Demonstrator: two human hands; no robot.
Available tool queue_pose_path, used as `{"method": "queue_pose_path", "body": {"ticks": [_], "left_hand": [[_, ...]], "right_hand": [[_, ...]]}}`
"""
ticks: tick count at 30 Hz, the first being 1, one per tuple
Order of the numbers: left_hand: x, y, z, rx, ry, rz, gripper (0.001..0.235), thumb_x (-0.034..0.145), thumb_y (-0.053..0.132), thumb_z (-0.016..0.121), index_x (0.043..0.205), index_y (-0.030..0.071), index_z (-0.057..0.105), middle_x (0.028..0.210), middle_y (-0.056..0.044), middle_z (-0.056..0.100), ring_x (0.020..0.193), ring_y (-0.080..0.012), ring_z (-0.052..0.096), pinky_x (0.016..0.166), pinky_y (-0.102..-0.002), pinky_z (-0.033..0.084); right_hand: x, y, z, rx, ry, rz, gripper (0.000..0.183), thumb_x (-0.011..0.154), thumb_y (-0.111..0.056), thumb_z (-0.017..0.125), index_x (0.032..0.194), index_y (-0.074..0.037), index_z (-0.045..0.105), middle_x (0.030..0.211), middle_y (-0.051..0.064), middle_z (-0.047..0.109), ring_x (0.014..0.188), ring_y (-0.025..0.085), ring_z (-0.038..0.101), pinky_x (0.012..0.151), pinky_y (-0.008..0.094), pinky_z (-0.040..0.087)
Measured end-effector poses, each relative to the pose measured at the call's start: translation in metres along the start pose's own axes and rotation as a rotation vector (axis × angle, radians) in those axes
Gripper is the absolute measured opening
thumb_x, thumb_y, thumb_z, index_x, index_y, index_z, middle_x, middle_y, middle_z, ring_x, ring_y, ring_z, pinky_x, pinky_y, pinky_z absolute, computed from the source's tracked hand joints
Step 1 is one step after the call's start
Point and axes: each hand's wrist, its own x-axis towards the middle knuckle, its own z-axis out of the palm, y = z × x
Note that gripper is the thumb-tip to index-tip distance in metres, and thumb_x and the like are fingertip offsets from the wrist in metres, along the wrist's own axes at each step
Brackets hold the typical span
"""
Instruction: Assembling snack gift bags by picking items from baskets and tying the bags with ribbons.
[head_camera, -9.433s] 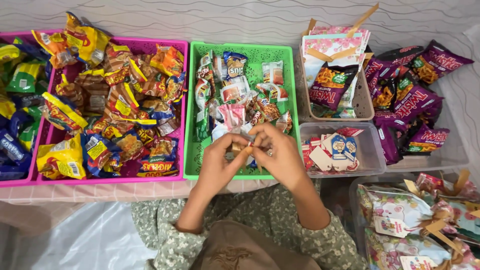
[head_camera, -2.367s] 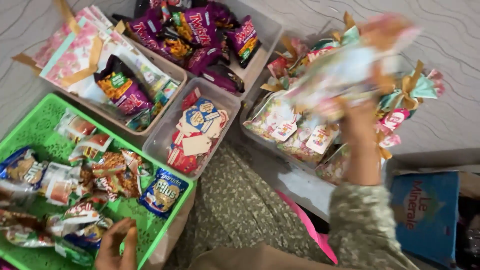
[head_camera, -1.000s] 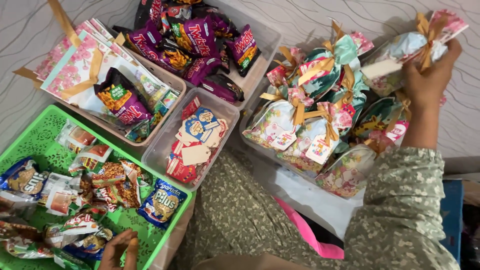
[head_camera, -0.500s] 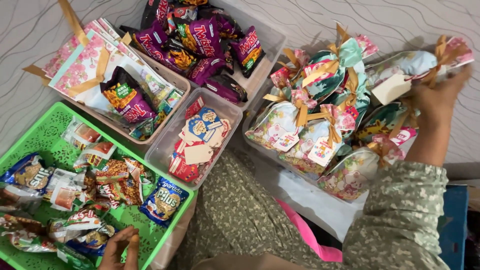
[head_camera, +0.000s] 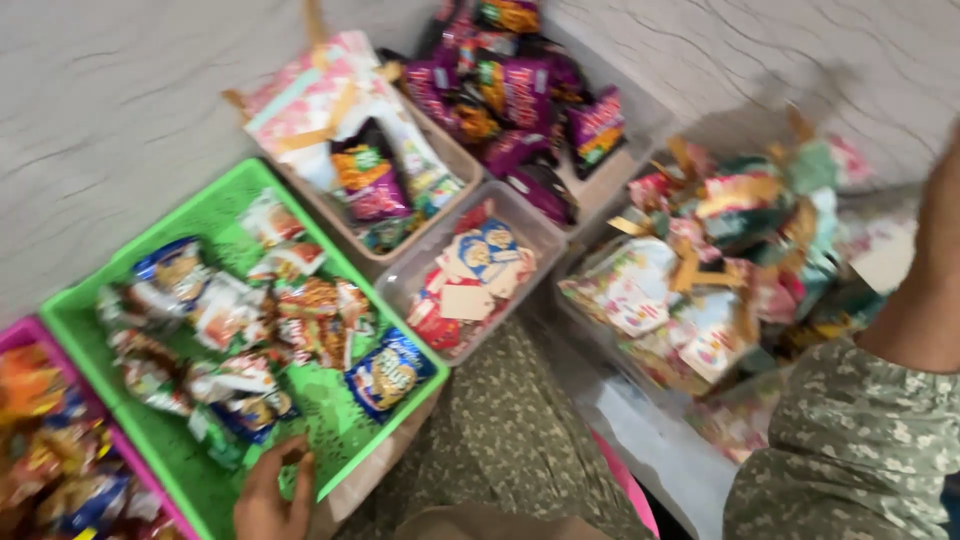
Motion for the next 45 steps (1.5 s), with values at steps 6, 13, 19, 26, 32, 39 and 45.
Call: {"method": "queue_pose_path", "body": {"ticks": [6, 13, 19, 26, 32, 39, 45], "left_hand": [[0.001, 0.016, -0.004, 0.026, 0.034, -0.059, 0.030, 0.086, 0.013, 0.070, 0.116, 0.008, 0.071, 0.101, -0.008, 0.078, 0.088, -0.0231, 0.076, 0.078, -0.035, 0.058], [0.006, 0.050, -0.020, 0.039, 0.008, -0.166, 0.024, 0.089, 0.019, 0.067, 0.112, 0.012, 0.071, 0.112, -0.006, 0.078, 0.083, -0.0271, 0.076, 0.074, -0.039, 0.060], [0.005, 0.045, -0.015, 0.065, 0.032, -0.168, 0.023, 0.090, 0.020, 0.066, 0.109, 0.010, 0.073, 0.112, -0.006, 0.078, 0.088, -0.0259, 0.077, 0.079, -0.038, 0.062], [0.008, 0.043, -0.011, 0.064, 0.049, -0.170, 0.022, 0.088, 0.017, 0.067, 0.107, 0.011, 0.075, 0.109, -0.006, 0.079, 0.081, -0.0253, 0.078, 0.074, -0.038, 0.063], [0.009, 0.048, -0.014, 0.057, 0.035, -0.209, 0.023, 0.088, 0.016, 0.067, 0.109, 0.012, 0.075, 0.108, -0.006, 0.079, 0.079, -0.0251, 0.077, 0.073, -0.039, 0.062], [0.006, 0.047, -0.014, 0.066, 0.048, -0.240, 0.021, 0.087, 0.016, 0.067, 0.107, 0.011, 0.074, 0.108, -0.004, 0.079, 0.085, -0.0244, 0.077, 0.077, -0.038, 0.061], [0.005, 0.047, -0.013, 0.061, 0.055, -0.232, 0.023, 0.087, 0.015, 0.067, 0.109, 0.013, 0.073, 0.106, -0.003, 0.078, 0.085, -0.0244, 0.076, 0.076, -0.038, 0.059]], "right_hand": [[-0.049, -0.391, 0.045, 0.389, -0.101, -0.913, 0.035, 0.094, 0.023, 0.061, 0.128, 0.016, 0.068, 0.122, 0.029, 0.064, 0.103, 0.039, 0.059, 0.089, 0.044, 0.052], [-0.134, -0.526, 0.191, 0.585, -0.812, -0.677, 0.062, 0.089, -0.015, 0.074, 0.139, 0.004, 0.041, 0.125, 0.025, 0.060, 0.109, 0.035, 0.063, 0.089, 0.043, 0.054], [-0.163, -0.561, 0.230, 0.513, -0.951, -0.499, 0.088, 0.080, -0.004, 0.077, 0.150, -0.005, 0.024, 0.136, 0.031, 0.054, 0.118, 0.042, 0.062, 0.098, 0.048, 0.053], [-0.061, -0.474, 0.278, 0.610, -0.432, -0.378, 0.091, 0.104, -0.026, 0.073, 0.157, 0.009, 0.009, 0.167, 0.032, 0.011, 0.158, 0.040, 0.013, 0.130, 0.043, 0.012], [-0.070, -0.519, 0.210, 0.781, -0.175, -0.879, 0.024, 0.094, 0.018, 0.058, 0.110, 0.002, 0.052, 0.098, 0.015, 0.056, 0.080, 0.024, 0.054, 0.072, 0.032, 0.051], [-0.141, -0.536, 0.298, 0.477, -0.594, -0.631, 0.033, 0.084, -0.003, 0.074, 0.115, 0.000, 0.065, 0.102, 0.010, 0.063, 0.083, 0.023, 0.061, 0.074, 0.035, 0.051], [-0.149, -0.548, 0.358, 0.584, -0.483, -0.561, 0.047, 0.078, -0.003, 0.081, 0.122, 0.001, 0.064, 0.110, 0.015, 0.064, 0.094, 0.025, 0.065, 0.080, 0.034, 0.054]]}}
